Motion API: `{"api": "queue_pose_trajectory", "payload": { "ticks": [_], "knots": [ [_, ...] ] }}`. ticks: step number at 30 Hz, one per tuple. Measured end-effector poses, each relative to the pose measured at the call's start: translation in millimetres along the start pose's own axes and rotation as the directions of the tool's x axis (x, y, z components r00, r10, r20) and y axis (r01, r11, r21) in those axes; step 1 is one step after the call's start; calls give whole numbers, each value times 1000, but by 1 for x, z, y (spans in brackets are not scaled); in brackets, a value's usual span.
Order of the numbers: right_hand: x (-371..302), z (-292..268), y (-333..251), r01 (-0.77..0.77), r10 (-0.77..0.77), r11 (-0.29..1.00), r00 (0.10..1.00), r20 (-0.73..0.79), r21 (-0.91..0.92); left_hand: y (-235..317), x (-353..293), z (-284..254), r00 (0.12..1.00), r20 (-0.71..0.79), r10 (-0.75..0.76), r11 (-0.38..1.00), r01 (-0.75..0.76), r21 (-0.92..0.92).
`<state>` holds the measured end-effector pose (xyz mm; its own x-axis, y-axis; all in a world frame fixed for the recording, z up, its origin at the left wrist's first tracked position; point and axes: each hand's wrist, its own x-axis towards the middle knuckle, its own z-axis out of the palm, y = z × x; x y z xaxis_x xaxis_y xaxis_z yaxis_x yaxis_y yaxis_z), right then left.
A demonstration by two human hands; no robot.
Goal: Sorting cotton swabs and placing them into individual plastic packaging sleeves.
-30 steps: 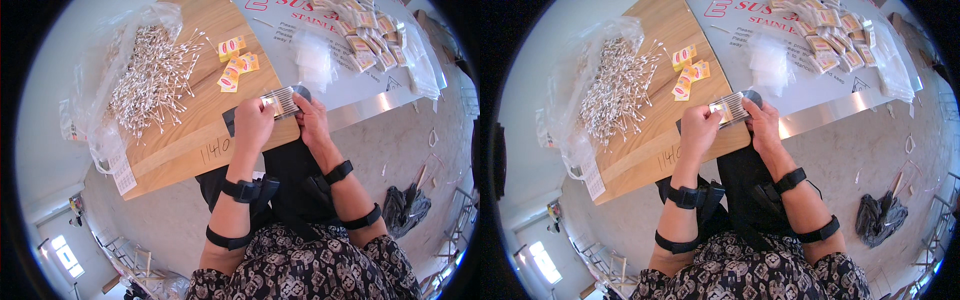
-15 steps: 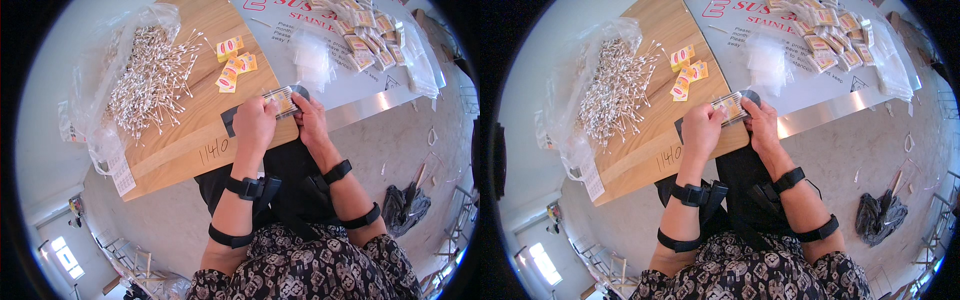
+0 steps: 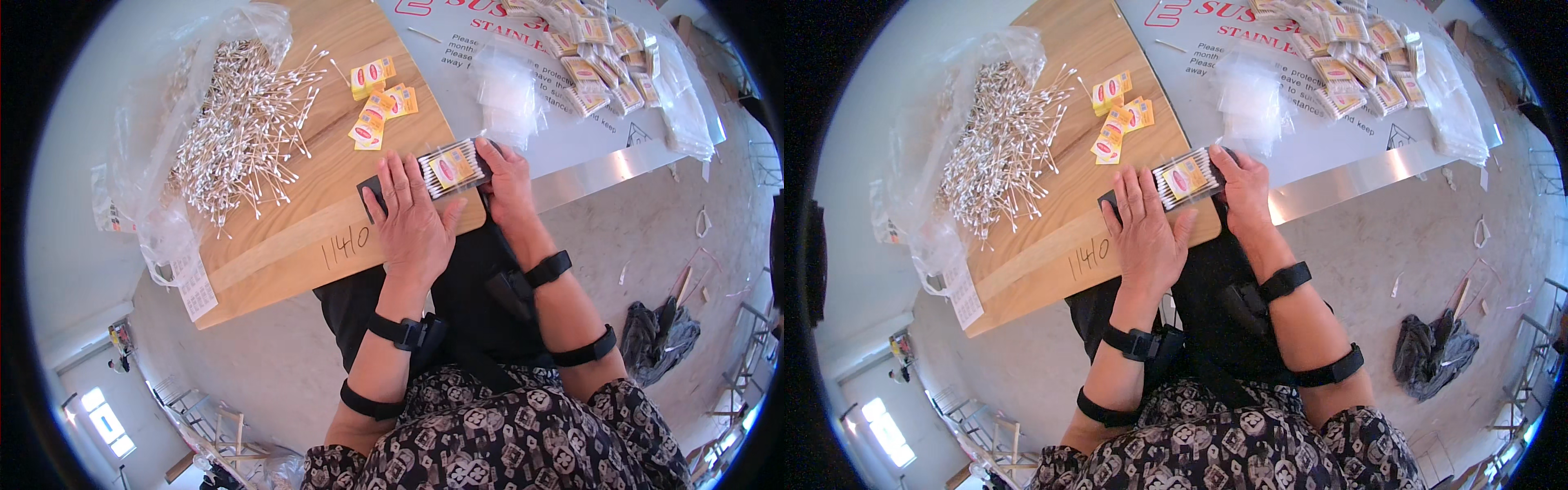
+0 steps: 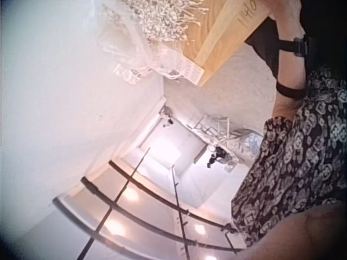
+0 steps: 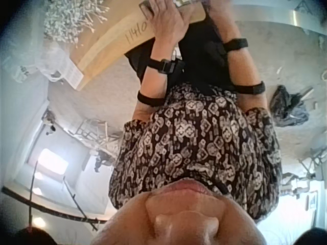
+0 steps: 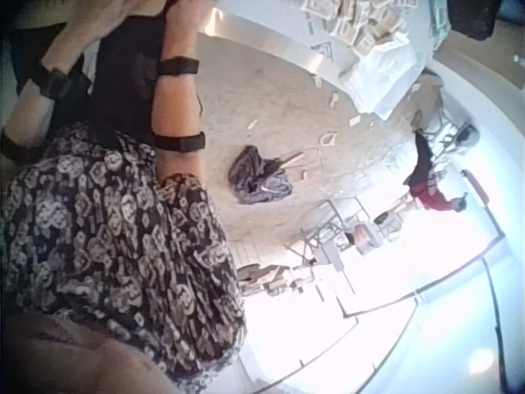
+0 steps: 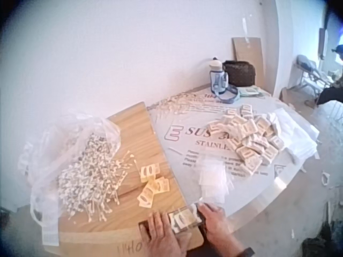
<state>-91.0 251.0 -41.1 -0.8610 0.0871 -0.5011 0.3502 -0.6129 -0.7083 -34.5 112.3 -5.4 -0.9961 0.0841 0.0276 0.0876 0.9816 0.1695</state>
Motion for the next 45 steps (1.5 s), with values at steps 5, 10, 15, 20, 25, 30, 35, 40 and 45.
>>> {"api": "queue_pose_trajectory", "payload": {
  "ticks": [5,10,15,20,25,30,35,40,45],
  "knots": [
    [-3,2,6,58,-58,998,998,-9,12,4,3,-1,1000,7,6,1000,-6,-22],
    [-6,5,7,136,-136,991,991,-11,-8,5,3,-2,999,37,5,1000,-5,0],
    [-14,-4,-1,30,-28,998,998,53,-46,8,-4,-2,1000,0,-18,998,18,-67],
    [-20,1,0,129,-121,986,990,79,-103,11,-3,-5,999,48,8,999,-6,-41],
    [-17,-8,1,75,-70,993,996,60,-89,11,-4,-4,999,35,1,998,1,-56],
    [-14,-7,-2,24,-22,998,999,28,-66,10,-4,1,999,-15,-29,992,27,-126],
    [-16,5,-20,-106,109,980,994,-10,169,9,-2,0,999,22,-29,997,31,-75],
    [-2,-9,-27,-137,133,989,988,-81,-47,9,-2,-1,999,21,-34,996,35,-86],
    [7,-3,-28,-96,77,956,994,-79,-276,9,-1,-4,999,29,-35,996,37,-80]
  ]
}}
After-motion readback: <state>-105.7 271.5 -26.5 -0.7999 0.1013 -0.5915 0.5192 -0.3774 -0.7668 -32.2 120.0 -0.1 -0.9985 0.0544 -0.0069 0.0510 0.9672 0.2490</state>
